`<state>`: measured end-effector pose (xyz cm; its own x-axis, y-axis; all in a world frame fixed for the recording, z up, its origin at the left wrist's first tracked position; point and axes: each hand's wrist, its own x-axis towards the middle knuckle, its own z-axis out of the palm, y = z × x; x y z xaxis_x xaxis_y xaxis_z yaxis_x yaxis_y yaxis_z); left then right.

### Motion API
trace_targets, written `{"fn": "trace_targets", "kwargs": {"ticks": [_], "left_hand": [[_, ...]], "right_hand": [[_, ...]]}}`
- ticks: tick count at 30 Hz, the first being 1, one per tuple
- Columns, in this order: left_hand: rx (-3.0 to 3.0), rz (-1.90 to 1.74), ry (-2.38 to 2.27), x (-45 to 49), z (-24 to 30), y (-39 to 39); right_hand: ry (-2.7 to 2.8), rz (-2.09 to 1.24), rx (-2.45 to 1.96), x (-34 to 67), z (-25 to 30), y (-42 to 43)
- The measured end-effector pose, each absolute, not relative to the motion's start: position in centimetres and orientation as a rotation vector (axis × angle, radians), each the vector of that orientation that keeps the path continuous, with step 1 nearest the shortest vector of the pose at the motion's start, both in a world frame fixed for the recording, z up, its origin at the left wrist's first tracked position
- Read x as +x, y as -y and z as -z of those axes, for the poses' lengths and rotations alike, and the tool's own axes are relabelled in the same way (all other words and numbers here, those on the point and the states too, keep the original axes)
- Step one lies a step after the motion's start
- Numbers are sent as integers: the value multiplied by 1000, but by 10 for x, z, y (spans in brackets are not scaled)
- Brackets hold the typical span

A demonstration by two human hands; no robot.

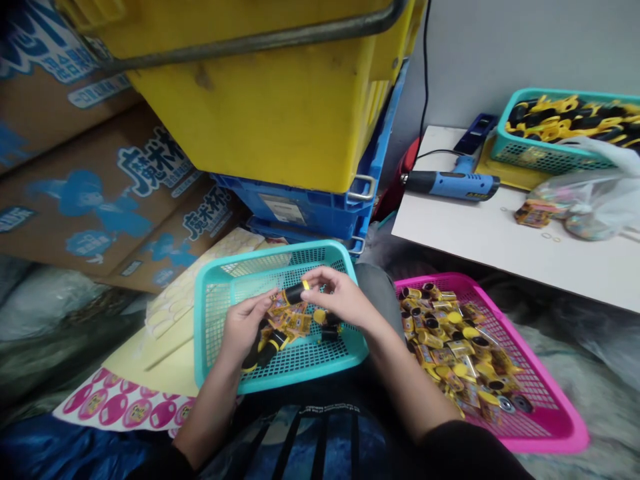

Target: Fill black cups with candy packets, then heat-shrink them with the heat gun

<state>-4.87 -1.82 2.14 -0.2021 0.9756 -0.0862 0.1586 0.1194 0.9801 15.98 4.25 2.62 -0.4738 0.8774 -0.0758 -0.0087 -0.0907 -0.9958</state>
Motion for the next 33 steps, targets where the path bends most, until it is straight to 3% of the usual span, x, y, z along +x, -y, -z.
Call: {"fn": "trace_targets", "kwargs": {"ticks": [19, 27, 33], "left_hand": [[914, -1083, -1295, -39, -54, 23], [756, -1125, -1178, -25, -44, 26], [802, -1152, -1216, -23, -42, 26]], "right_hand": [[1550, -1502, -874, 144, -19, -27], [907, -2035, -546, 120, -9, -8], [831, -2071, -545, 109, -4, -5]]}}
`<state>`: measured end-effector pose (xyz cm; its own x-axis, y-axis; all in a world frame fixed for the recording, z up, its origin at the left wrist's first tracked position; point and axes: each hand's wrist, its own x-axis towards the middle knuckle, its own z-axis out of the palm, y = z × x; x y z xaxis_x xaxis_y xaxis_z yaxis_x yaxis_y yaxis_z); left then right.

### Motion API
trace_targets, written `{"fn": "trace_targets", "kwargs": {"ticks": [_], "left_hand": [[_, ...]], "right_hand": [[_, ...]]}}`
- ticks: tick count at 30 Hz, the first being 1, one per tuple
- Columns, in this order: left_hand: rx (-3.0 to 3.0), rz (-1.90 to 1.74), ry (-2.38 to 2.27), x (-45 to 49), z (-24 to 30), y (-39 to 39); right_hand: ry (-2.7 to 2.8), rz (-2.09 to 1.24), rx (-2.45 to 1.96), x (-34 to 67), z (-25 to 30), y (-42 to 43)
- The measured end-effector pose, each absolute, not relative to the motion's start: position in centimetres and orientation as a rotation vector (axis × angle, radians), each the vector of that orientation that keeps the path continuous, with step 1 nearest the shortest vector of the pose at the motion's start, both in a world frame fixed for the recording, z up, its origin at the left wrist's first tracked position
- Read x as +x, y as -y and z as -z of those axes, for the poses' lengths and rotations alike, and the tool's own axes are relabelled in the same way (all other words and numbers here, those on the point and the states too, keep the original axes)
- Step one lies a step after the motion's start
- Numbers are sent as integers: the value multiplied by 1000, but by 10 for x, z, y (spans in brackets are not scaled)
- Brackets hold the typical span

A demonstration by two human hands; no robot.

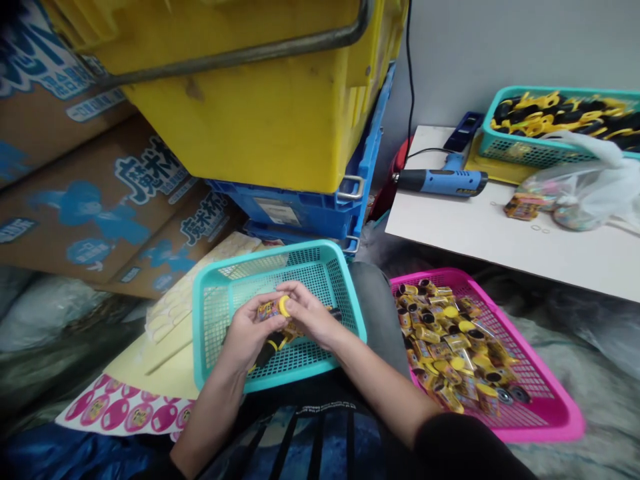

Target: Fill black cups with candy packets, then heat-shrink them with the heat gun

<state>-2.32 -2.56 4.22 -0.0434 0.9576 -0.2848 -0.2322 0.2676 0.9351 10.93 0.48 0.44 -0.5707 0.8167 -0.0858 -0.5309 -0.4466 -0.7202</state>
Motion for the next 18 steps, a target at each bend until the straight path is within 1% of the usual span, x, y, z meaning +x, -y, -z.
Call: {"fn": "trace_targets", "kwargs": {"ticks": [5, 10, 14, 18], "left_hand": [[804, -1135, -1229, -22, -42, 29], [941, -1068, -1201, -16, -46, 35], [1233, -1100, -1135, -12, -60, 36], [1632, -1134, -1119, -3, -69, 30]], "right_hand": [[968, -2003, -516, 115, 3, -4], [1162, -1970, -471, 136, 0, -6], [1298, -1868, -427, 161, -8, -3], [1230, -1740, -535, 175, -20, 12]]}}
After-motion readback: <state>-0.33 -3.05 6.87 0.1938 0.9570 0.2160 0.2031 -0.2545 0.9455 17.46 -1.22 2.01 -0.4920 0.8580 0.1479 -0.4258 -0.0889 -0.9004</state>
